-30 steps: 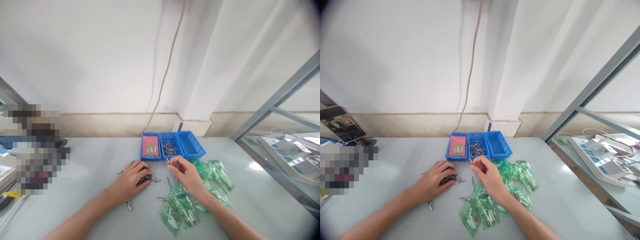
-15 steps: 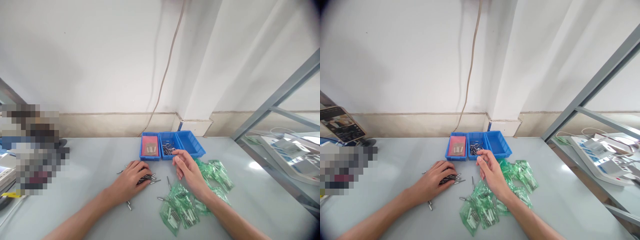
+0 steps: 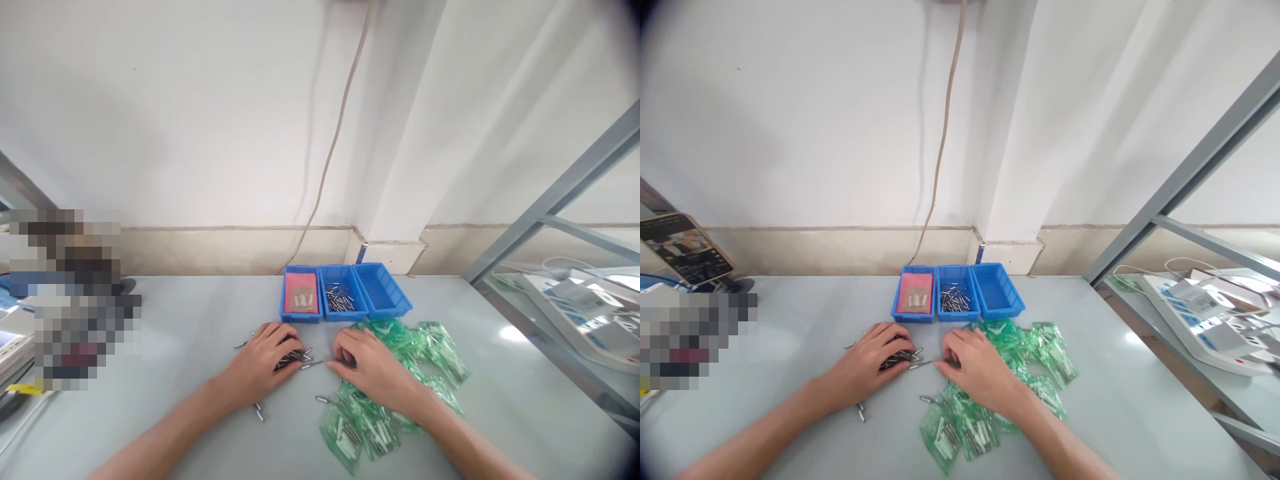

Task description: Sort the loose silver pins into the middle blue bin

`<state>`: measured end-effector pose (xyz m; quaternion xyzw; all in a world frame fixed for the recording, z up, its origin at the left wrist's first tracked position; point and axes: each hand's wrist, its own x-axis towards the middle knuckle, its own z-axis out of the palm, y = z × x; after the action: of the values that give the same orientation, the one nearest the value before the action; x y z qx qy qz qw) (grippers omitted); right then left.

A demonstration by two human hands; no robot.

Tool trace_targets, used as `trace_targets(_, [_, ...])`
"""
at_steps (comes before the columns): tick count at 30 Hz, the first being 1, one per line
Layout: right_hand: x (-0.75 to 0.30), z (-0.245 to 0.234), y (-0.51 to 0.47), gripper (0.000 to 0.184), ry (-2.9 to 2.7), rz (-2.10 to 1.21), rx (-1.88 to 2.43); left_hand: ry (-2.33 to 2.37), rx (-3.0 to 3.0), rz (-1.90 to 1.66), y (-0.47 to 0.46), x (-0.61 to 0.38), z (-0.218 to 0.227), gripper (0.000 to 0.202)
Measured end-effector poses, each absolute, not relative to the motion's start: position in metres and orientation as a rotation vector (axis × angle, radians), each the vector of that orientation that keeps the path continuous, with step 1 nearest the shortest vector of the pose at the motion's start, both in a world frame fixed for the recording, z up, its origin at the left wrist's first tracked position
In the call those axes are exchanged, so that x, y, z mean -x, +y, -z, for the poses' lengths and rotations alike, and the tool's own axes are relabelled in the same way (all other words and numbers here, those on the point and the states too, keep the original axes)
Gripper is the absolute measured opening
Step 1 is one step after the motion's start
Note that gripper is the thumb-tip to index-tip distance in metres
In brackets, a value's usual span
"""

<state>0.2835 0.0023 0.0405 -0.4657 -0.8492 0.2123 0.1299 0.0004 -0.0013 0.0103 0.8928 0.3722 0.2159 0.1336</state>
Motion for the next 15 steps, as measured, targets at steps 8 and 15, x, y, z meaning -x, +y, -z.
trace_targets(8, [-0.2811, -0.0416, -0.0001, 0.023, -2.537, -0.614, 1.340, 1.083, -2.590, -0.631, -0.0008, -0.0006, -0.0103, 0.015])
trace_targets(15, [-0.2802, -0.0381, 0.0001, 0.024, -2.524, -0.586, 1.354, 1.080, -2.591, -0.632, -0.0014, -0.0005, -0.0095, 0.015])
